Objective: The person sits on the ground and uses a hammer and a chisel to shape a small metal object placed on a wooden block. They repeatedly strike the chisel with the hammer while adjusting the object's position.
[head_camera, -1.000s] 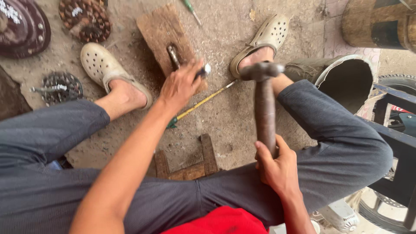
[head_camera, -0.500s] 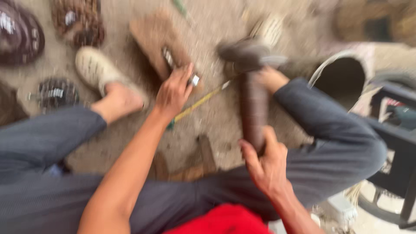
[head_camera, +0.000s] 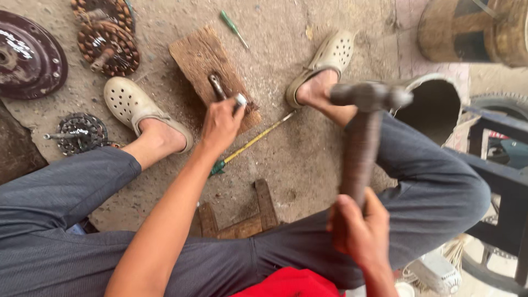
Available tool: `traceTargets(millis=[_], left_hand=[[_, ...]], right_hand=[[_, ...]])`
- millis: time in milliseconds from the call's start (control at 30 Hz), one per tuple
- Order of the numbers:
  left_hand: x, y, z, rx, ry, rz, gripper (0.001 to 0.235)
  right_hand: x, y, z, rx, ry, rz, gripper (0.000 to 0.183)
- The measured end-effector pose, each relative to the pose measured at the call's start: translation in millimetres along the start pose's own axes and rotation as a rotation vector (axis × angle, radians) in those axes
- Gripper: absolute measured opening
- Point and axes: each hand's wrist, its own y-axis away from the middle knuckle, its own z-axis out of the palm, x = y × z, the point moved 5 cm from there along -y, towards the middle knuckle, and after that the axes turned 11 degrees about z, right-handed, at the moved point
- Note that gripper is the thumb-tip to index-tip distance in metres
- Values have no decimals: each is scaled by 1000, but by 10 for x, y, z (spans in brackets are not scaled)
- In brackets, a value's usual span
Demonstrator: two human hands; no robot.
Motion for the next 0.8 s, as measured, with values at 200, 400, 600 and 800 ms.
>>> traceTargets(millis=[200,400,600,800], left_hand=[[-196,-12,-91,38,258,-307,23],[-614,-12,-17,106,448,-516,24],[-634,3,-244,492,1127,-454,18],[-231,-121,-672,301,476,-203,13]], right_hand=[[125,-2,-279,44,-128,58,29],[242,-112,-260,26,-189,135,31],[181,-129,-204,31,-120,90,30],[175,-189,-146,45,-44,69,27]])
